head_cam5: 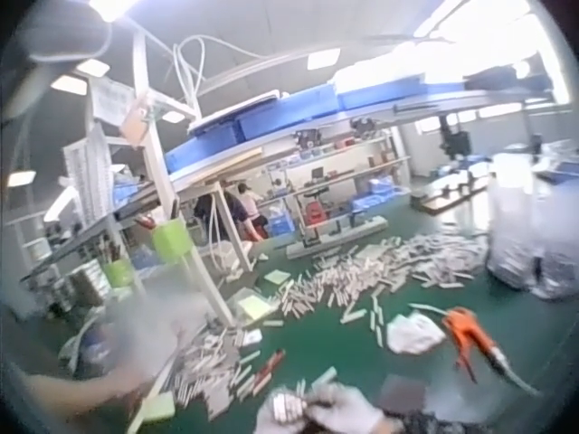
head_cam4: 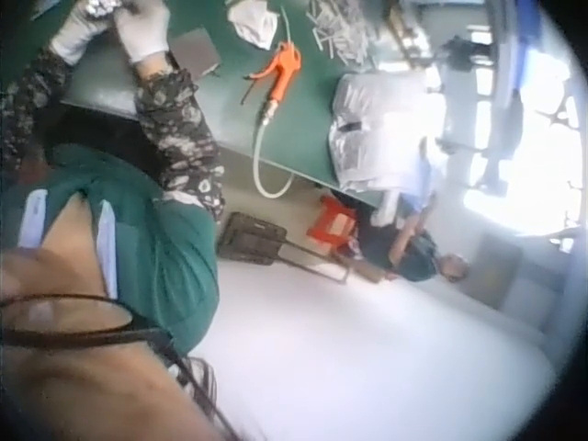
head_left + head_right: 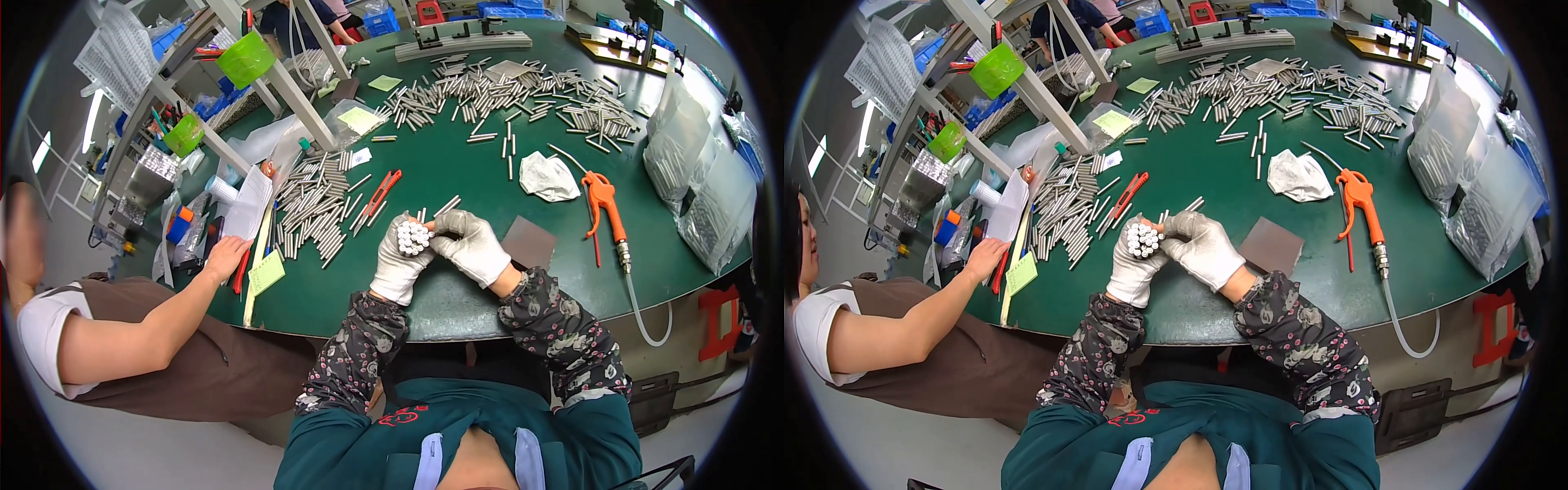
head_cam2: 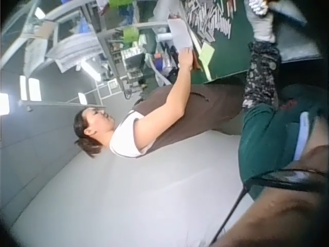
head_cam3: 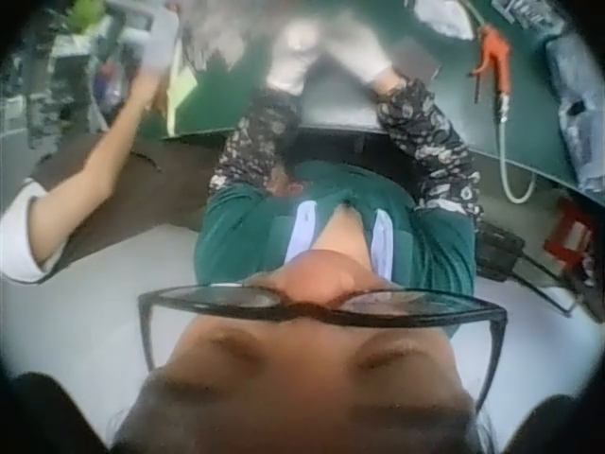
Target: Sanding the ends of small cylindrical metal tubes against a sanding block in a bundle.
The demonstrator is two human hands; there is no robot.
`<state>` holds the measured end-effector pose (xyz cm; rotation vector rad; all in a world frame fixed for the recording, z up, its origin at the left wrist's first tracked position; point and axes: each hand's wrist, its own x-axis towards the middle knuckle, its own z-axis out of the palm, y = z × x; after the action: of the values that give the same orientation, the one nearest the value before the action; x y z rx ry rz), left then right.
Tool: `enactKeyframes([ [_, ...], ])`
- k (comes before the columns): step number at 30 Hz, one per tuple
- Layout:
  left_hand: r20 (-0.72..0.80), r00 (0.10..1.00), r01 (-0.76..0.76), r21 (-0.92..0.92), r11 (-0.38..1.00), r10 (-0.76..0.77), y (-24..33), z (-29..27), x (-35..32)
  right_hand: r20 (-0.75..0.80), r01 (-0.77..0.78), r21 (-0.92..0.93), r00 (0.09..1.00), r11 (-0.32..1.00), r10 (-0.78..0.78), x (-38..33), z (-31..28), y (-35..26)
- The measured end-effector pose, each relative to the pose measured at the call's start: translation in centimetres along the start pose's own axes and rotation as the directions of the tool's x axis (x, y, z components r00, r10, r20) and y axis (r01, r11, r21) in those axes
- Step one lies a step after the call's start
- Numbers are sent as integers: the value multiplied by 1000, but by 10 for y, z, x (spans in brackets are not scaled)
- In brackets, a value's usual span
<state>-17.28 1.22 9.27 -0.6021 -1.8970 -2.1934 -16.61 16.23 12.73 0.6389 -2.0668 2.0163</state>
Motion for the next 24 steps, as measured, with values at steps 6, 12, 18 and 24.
enactKeyframes([
  [6,22,1000,20,-5,1000,-20,-3,-3,2,41,-160,41,987,986,158,1,-2,-7],
  [12,11,997,75,15,997,-75,1,-1,2,96,-342,199,939,918,329,4,-3,-16],
  [18,16,999,40,65,997,-42,-1,-2,3,125,-366,245,930,898,345,4,-4,-12],
  [24,-22,1000,16,97,995,-14,-1,0,2,156,-409,311,912,858,378,4,-5,-11],
])
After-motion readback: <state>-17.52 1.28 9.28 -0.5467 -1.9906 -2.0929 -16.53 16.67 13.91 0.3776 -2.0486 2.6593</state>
